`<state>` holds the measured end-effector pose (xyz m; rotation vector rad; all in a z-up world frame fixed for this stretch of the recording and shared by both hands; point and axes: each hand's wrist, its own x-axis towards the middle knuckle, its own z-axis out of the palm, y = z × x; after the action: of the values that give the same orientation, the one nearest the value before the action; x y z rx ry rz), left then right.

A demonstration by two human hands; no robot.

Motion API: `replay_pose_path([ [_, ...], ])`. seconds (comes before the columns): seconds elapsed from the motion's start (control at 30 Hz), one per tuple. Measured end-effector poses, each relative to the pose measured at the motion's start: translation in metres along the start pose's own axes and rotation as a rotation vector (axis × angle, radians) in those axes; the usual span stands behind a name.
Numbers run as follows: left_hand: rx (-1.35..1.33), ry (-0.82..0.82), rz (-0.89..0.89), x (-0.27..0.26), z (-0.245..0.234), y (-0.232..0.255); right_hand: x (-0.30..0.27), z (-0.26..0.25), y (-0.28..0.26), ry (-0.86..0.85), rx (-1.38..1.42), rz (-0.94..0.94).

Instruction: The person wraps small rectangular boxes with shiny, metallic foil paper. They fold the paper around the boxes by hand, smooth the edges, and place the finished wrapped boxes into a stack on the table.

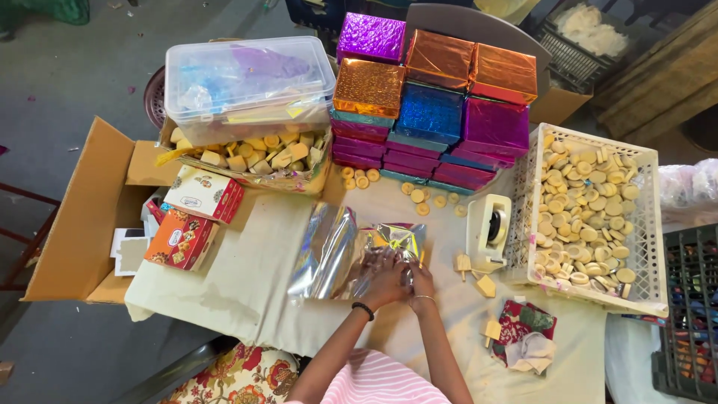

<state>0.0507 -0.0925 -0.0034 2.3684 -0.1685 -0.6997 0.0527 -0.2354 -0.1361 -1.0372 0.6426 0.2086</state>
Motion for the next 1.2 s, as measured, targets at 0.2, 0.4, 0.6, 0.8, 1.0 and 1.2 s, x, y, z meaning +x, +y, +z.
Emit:
replay_pose_path([
  [0.2, 0.158, 0.203, 0.222, 0.024, 0.025, -0.066, 0.024, -0.043, 0.027, 0.243, -0.188, -0.168],
  [0.4, 0.342, 0.444, 0.246, 0.016, 0.009, -0.123, -0.015, -0.035, -0.011, 0.510, -0.816, -0.589],
  [0.6, 0.343, 0.524, 0.097, 0.011, 0.004, -0.122, -0.057, 0.002, -0.058, 0.642, -1.112, -0.940],
  [0.8, 0.353, 0.410, 0.207, 0.021, 0.014, -0.096, -0.036, 0.054, -0.014, -0.022, -1.233, -0.761],
  [1.0, 0.564, 0.316, 0.144, 0.017, 0.011, -0.093, -0.024, 0.038, 0.031, -0.185, -1.603, -0.936],
  [1.2, 0.321, 0.547, 0.175, 0.026, 0.030, -0.089, -0.008, -0.028, 0.011, 0.234, -1.658, -0.943],
])
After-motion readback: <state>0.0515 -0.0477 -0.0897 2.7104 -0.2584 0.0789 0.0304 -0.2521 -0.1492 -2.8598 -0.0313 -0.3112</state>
